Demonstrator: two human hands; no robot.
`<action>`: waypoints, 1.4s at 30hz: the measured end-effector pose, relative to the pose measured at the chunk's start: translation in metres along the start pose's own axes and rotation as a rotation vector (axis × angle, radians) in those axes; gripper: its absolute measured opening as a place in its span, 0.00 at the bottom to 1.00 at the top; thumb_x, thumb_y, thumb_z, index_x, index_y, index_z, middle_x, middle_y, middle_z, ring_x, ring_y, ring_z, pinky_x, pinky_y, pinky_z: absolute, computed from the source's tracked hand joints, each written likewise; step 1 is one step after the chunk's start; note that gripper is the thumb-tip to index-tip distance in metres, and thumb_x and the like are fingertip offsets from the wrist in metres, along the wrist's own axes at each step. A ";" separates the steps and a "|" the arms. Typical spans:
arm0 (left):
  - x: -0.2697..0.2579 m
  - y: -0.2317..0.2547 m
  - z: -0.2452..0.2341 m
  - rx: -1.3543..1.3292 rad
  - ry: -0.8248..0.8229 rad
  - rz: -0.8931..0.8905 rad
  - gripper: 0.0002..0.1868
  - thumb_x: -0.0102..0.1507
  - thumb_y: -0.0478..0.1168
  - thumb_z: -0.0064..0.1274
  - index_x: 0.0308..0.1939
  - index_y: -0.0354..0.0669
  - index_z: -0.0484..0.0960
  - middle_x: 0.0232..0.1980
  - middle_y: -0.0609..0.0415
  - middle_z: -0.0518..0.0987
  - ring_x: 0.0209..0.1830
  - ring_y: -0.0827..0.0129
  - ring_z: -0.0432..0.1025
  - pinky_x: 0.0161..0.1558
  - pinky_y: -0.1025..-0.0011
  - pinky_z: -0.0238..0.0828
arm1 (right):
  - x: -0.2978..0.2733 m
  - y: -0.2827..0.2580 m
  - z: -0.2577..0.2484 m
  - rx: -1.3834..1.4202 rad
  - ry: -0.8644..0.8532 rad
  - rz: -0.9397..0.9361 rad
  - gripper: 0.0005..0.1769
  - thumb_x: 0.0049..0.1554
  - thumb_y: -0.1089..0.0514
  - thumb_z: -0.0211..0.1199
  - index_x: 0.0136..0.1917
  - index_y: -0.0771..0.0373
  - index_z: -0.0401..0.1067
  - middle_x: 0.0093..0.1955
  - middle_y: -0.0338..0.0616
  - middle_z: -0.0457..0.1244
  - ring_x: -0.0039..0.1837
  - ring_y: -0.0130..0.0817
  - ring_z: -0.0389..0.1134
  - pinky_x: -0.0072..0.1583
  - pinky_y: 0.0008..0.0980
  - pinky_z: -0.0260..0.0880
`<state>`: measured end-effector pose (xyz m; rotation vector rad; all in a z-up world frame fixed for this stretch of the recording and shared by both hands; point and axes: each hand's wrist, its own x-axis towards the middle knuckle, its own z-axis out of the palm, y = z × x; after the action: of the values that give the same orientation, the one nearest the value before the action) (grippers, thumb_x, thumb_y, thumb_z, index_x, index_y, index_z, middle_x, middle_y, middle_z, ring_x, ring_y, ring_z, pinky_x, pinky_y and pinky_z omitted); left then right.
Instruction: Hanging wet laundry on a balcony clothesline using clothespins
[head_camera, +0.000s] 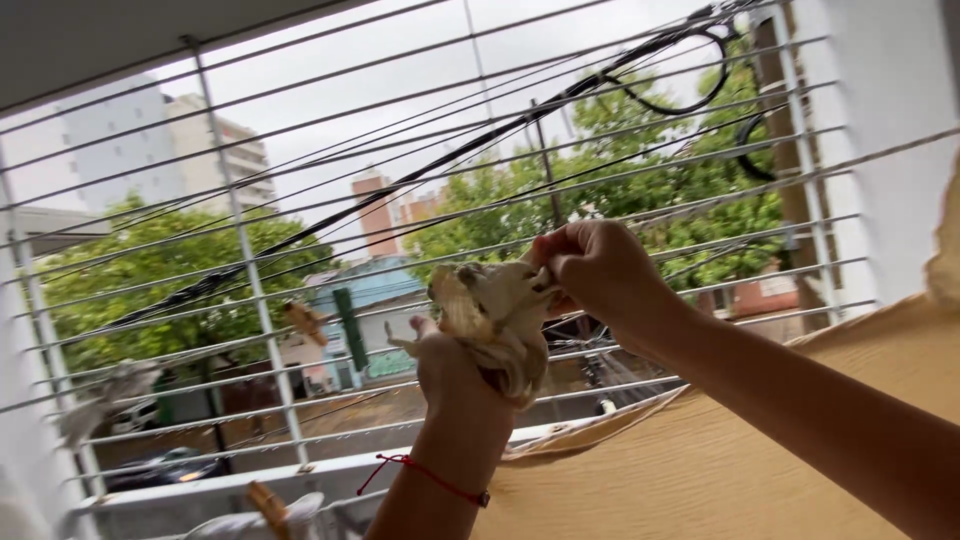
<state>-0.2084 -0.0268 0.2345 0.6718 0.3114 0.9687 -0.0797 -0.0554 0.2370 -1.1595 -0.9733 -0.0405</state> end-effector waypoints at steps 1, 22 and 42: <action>0.018 0.002 -0.017 0.004 0.014 0.012 0.38 0.67 0.69 0.35 0.61 0.42 0.77 0.56 0.40 0.83 0.51 0.55 0.80 0.57 0.54 0.76 | 0.000 -0.001 0.008 0.013 -0.012 0.004 0.11 0.59 0.66 0.54 0.50 0.73 0.76 0.34 0.51 0.63 0.33 0.36 0.69 0.35 0.38 0.79; 0.105 0.062 -0.171 0.361 0.264 0.049 0.32 0.69 0.69 0.44 0.30 0.44 0.71 0.21 0.51 0.71 0.22 0.56 0.70 0.32 0.52 0.76 | 0.013 0.056 0.137 -0.732 -0.266 -0.526 0.13 0.56 0.52 0.69 0.48 0.64 0.76 0.45 0.49 0.73 0.44 0.41 0.75 0.49 0.38 0.77; 0.065 0.077 -0.129 0.960 -0.076 -0.094 0.09 0.63 0.35 0.56 0.44 0.33 0.84 0.34 0.39 0.81 0.27 0.58 0.70 0.28 0.65 0.68 | 0.003 0.025 0.123 -0.180 -0.488 0.398 0.31 0.51 0.36 0.71 0.36 0.72 0.78 0.29 0.54 0.68 0.30 0.40 0.70 0.35 0.36 0.77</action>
<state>-0.2909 0.1072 0.1900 1.5433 0.7488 0.6627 -0.1421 0.0528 0.2272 -1.5518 -1.1596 0.5033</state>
